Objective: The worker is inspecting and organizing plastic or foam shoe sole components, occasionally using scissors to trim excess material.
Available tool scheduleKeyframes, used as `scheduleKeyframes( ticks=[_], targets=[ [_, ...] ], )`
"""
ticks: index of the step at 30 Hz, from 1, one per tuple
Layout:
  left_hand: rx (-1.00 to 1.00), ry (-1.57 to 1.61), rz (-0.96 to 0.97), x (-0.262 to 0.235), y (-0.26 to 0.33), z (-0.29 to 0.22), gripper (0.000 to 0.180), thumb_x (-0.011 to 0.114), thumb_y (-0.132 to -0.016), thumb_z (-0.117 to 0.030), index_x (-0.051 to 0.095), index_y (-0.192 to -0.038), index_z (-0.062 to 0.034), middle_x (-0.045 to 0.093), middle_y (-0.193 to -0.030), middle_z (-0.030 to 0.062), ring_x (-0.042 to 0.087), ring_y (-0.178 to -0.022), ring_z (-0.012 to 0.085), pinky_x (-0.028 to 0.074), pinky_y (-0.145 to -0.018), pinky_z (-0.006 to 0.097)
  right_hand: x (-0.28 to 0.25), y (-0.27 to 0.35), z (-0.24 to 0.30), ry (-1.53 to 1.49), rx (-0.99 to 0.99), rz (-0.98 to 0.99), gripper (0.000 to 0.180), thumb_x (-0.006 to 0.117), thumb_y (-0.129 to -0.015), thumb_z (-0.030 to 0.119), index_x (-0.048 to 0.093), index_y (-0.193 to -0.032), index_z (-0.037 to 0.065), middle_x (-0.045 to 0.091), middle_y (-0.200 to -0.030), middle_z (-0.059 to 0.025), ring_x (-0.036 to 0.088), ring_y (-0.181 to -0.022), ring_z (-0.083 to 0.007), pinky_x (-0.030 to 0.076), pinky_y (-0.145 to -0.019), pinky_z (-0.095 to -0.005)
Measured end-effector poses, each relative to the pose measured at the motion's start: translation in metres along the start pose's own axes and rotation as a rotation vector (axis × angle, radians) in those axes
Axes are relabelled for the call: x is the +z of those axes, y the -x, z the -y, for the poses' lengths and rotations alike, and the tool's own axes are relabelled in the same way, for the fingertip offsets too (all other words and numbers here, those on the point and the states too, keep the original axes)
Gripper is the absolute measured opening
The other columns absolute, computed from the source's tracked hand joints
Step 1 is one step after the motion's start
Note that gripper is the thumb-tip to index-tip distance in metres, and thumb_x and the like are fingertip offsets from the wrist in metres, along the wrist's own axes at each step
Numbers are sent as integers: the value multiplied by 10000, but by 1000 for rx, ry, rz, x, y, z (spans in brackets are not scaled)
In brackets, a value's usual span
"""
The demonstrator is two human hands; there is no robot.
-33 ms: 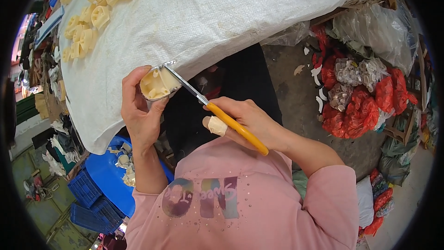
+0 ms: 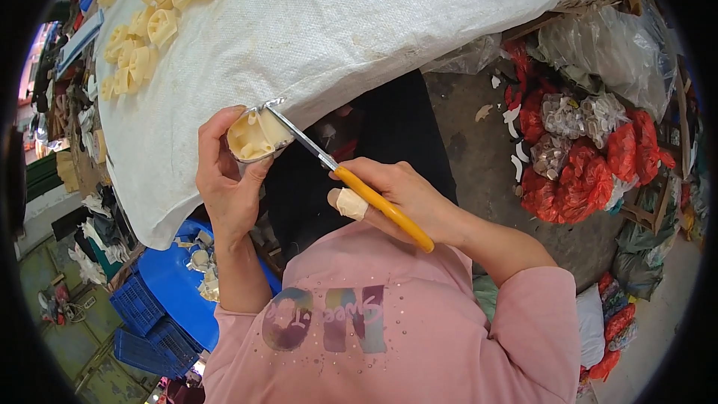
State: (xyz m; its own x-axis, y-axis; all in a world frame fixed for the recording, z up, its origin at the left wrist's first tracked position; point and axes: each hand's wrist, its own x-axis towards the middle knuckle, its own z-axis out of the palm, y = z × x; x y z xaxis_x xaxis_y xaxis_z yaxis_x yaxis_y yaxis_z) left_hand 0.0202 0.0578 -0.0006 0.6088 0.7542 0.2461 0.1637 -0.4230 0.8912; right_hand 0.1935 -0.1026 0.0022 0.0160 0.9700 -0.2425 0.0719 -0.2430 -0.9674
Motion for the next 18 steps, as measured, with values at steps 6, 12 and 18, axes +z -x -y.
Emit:
scheduleKeyframes(
  ticks=[6,12,18],
  targets=[
    [-92,70,-8,-2,2,4,497,733,-744,-107,510,-1177,-6,505,-1141,92,512,-1076,202,405,-933,308,-5,2,9,-43,125,69,379,619,-821,115,537,-1184,43,554,-763,-56,535,-629,-124,416,-603,-246],
    [-177,210,7,-14,-2,4,568,768,-756,-179,494,-1218,4,516,-1145,70,513,-1080,175,402,-942,293,-22,2,10,268,-69,-113,554,715,-750,235,524,-1244,72,526,-805,-60,511,-712,-202,418,-674,-302],
    [-191,300,90,-24,-5,-3,597,785,-740,-208,500,-1218,8,523,-1148,76,512,-1088,178,396,-949,295,-60,0,44,939,-188,-29,717,781,-613,473,586,-1211,130,471,-731,-40,420,-629,-227,312,-633,-343]
  ],
)
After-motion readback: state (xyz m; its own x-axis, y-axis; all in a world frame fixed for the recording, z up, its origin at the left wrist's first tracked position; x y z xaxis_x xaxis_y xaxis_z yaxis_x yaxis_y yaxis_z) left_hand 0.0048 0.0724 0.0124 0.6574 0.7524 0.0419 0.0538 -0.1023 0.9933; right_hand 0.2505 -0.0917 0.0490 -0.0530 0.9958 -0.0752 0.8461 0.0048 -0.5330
